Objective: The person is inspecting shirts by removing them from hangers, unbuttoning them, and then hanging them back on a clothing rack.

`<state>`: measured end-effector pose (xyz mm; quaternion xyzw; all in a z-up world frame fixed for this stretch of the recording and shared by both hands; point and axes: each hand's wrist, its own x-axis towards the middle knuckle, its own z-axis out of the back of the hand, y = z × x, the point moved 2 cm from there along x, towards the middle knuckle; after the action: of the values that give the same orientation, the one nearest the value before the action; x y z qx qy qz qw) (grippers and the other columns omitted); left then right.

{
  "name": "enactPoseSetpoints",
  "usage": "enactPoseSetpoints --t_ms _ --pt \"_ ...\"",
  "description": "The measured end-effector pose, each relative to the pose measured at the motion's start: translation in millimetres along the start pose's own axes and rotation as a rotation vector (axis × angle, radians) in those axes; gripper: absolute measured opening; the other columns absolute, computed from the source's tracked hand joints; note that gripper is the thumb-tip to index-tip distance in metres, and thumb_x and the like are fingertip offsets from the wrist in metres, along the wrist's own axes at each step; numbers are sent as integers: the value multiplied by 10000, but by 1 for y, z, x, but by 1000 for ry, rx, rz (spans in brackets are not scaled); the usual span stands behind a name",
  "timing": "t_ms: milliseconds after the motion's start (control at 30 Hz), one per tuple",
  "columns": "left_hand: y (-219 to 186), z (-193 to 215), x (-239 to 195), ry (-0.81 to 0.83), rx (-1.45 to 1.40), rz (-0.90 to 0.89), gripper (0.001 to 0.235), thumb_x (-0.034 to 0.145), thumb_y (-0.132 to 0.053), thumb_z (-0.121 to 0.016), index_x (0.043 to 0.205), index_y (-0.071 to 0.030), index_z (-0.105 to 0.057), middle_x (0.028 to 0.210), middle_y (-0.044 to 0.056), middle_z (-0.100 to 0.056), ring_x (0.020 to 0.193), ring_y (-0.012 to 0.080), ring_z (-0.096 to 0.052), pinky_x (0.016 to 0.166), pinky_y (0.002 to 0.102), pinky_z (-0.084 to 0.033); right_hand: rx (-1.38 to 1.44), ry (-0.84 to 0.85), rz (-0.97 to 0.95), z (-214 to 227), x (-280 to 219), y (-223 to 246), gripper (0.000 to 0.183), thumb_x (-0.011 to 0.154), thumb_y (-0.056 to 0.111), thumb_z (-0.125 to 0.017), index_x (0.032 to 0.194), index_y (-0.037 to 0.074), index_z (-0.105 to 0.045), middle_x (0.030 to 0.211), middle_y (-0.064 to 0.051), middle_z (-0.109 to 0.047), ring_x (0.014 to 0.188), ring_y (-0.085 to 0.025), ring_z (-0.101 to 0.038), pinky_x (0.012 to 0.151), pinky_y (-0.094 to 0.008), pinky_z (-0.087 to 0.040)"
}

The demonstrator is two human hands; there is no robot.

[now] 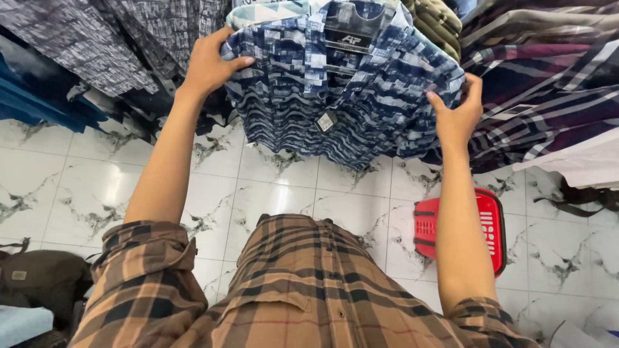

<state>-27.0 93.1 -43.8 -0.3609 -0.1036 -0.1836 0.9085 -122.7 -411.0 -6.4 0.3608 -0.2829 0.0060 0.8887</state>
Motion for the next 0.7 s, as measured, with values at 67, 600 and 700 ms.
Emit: enactPoseSetpoints --t_ms 67,600,700 --pt "16 2 -11 10 -44 108 407 1002 -306 -769 1329 -90 -660 1205 116 -681 1129 413 -467 859 550 -397 67 3 -85 1 -15 -37 456 901 -14 -859 1200 64 -524 1134 -92 -623 1029 -226 -570 910 -363 -464" --pt "95 33 -65 -118 159 305 330 932 -559 -887 928 -245 -787 856 -57 -589 1021 306 -375 849 412 -178 -390 318 -67 94 -21 -182 227 1097 285 -803 1049 68 -754 907 -86 -734 842 -259 -642 840 -391 -424" --pt "125 57 -86 -242 349 196 391 937 -498 -943 1050 -139 -835 1030 67 -748 1035 306 -464 836 447 -184 -405 199 4 112 -24 -202 213 1101 235 -869 1074 44 -776 921 -81 -735 812 -246 -602 855 -382 -428"
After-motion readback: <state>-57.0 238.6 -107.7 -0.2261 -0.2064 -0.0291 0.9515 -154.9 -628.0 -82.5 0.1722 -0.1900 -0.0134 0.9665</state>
